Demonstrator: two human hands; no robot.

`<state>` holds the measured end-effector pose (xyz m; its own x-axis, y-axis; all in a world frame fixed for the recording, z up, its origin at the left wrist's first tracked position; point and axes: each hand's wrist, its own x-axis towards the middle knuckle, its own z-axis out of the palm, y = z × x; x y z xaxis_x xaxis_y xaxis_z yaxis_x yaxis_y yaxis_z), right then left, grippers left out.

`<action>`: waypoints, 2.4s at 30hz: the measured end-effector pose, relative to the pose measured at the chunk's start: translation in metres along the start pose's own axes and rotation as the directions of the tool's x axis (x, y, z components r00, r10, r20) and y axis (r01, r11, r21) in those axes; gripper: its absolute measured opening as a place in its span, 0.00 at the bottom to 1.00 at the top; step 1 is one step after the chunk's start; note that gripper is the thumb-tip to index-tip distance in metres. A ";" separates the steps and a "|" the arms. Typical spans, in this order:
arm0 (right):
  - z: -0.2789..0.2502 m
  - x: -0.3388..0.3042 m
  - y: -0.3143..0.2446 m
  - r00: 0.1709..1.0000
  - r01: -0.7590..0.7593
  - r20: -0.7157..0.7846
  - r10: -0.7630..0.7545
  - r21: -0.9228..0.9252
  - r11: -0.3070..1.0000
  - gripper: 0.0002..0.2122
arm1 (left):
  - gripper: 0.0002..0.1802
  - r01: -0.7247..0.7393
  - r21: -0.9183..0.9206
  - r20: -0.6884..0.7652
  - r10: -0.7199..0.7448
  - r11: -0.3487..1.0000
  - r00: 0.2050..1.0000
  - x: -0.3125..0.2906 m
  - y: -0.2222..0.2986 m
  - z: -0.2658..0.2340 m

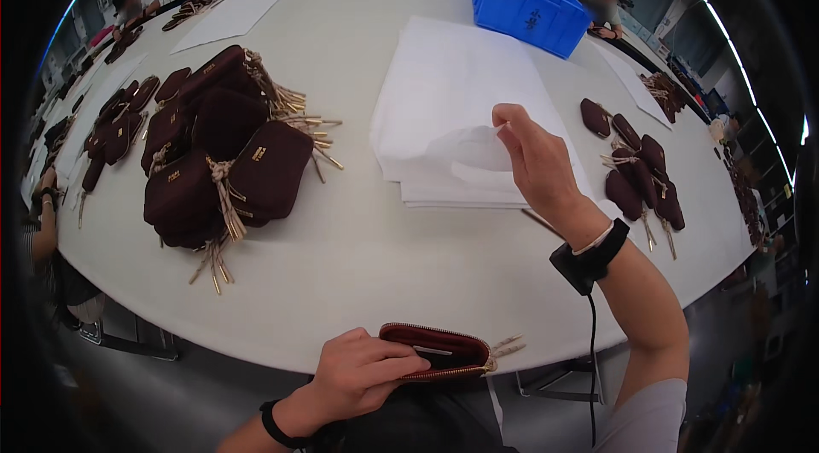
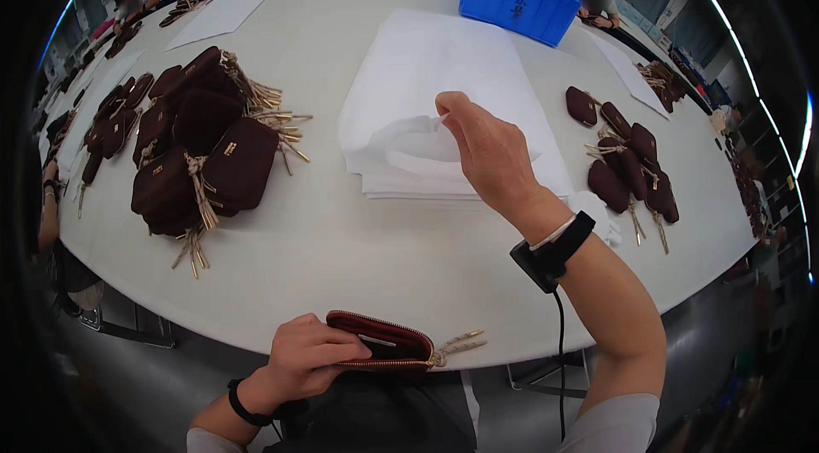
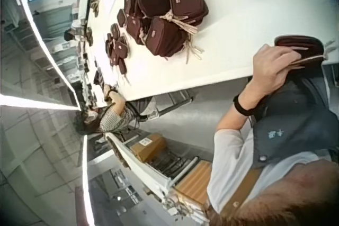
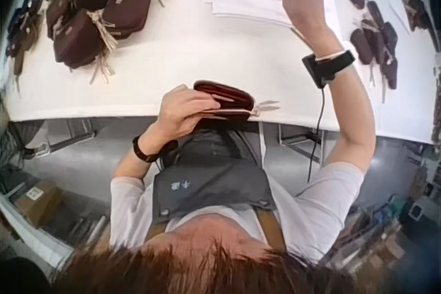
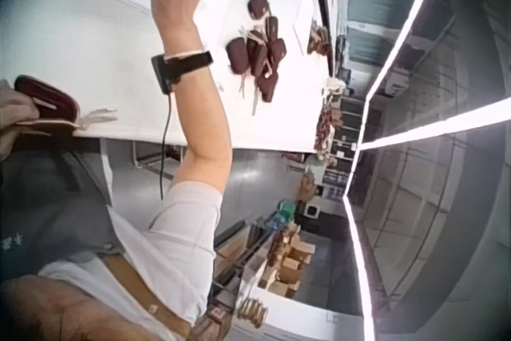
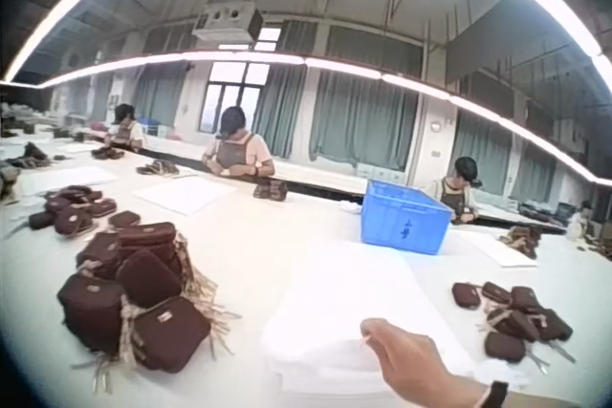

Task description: The person repeatedly stuffs white tissue paper into small maroon zippered pouches. They use a thin wooden stick to push the paper deep into the pouches and adjust the contents. The person handles the pouches one at a time, zipping them closed after stuffing.

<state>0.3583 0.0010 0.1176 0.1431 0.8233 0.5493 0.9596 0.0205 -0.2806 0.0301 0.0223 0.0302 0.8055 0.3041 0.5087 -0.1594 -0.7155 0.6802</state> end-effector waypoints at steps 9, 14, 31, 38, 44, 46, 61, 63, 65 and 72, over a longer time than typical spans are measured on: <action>-0.052 -0.065 -0.085 0.956 -0.050 0.294 0.022 0.088 0.995 0.25 | 0.19 -0.079 0.161 0.043 0.073 0.984 0.996 -0.050 0.046 0.003; -0.090 -0.073 -0.118 0.965 -0.116 0.262 0.020 0.357 0.927 0.16 | 0.19 0.028 0.142 0.199 -0.056 0.990 0.978 -0.050 0.073 -0.003; -0.021 -0.170 -0.159 0.299 -0.692 0.898 -0.324 0.438 0.574 0.26 | 0.15 0.711 -0.412 0.651 -0.362 0.570 0.667 -0.139 0.054 0.033; -0.006 -0.184 -0.150 0.246 -0.416 0.873 -0.421 0.487 0.768 0.12 | 0.17 0.560 -0.441 0.623 -0.210 0.702 0.754 -0.134 0.053 0.033; -0.002 -0.199 -0.161 0.572 -0.269 0.769 -0.285 0.504 0.821 0.25 | 0.15 0.706 -0.411 0.658 -0.349 0.577 0.667 -0.125 0.056 0.027; -0.010 -0.199 -0.183 0.707 -0.264 0.693 -0.145 0.448 0.854 0.26 | 0.15 0.641 -0.531 0.604 -0.283 0.554 0.745 -0.127 0.058 0.032; -0.010 -0.211 -0.139 0.188 -0.733 0.789 -0.584 0.509 0.452 0.09 | 0.24 0.270 -0.266 0.545 -0.086 0.926 0.834 -0.104 0.067 0.028; 0.002 -0.208 -0.144 0.032 -0.631 0.784 -0.620 0.497 0.596 0.10 | 0.17 0.295 -0.188 0.552 -0.148 0.937 0.820 -0.094 0.077 0.025; 0.012 -0.218 -0.148 0.039 -0.613 0.798 -0.601 0.494 0.616 0.10 | 0.10 0.239 -0.172 0.524 -0.117 0.956 0.844 -0.092 0.075 0.031; 0.016 -0.246 -0.152 0.182 -0.810 0.851 -0.493 0.414 0.416 0.10 | 0.14 0.315 -0.174 0.391 -0.228 0.933 0.892 -0.089 0.074 0.026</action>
<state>0.1732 -0.1954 0.0129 -0.6531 0.6225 -0.4312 0.1826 -0.4231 -0.8875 -0.0385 -0.0744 0.0215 0.9778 0.1881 0.0919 0.0055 -0.4620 0.8868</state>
